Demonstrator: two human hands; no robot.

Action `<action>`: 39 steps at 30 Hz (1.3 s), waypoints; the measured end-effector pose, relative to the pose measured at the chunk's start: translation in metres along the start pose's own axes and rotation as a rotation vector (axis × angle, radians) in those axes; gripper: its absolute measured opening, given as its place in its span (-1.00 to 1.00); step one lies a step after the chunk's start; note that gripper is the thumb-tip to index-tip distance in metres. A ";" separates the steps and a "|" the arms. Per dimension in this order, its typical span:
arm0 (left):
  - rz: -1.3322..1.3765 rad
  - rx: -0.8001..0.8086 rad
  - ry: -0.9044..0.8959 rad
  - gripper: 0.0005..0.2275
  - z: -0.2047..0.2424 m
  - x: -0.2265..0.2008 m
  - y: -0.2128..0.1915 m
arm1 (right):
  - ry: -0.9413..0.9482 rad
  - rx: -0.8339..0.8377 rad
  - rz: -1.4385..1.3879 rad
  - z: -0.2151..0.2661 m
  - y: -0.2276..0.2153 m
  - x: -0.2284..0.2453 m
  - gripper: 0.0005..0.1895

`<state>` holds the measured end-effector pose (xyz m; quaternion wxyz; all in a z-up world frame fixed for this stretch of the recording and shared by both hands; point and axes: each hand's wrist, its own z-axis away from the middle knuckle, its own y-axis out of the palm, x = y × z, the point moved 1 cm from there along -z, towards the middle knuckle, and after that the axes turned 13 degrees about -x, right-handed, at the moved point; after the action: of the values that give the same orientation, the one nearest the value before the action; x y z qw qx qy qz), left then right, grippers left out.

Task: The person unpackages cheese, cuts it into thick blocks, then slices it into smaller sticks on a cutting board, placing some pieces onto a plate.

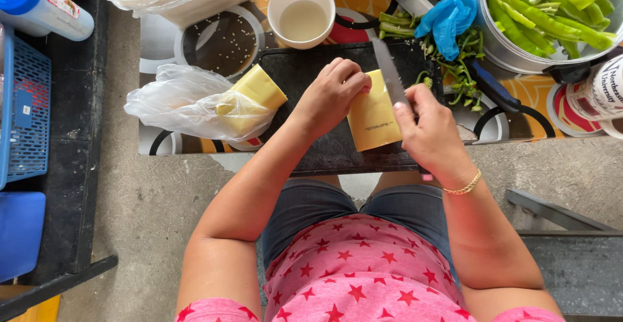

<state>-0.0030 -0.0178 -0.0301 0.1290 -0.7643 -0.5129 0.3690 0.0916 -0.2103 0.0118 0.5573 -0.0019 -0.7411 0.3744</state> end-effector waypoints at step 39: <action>0.072 -0.221 -0.032 -0.81 0.020 0.002 0.013 | -0.125 0.043 -0.064 -0.022 0.007 0.005 -0.72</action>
<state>-0.0076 -0.0256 -0.0524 0.0223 -0.7859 -0.5247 0.3266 0.1046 -0.1913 0.0144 0.5216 0.0573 -0.7658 0.3717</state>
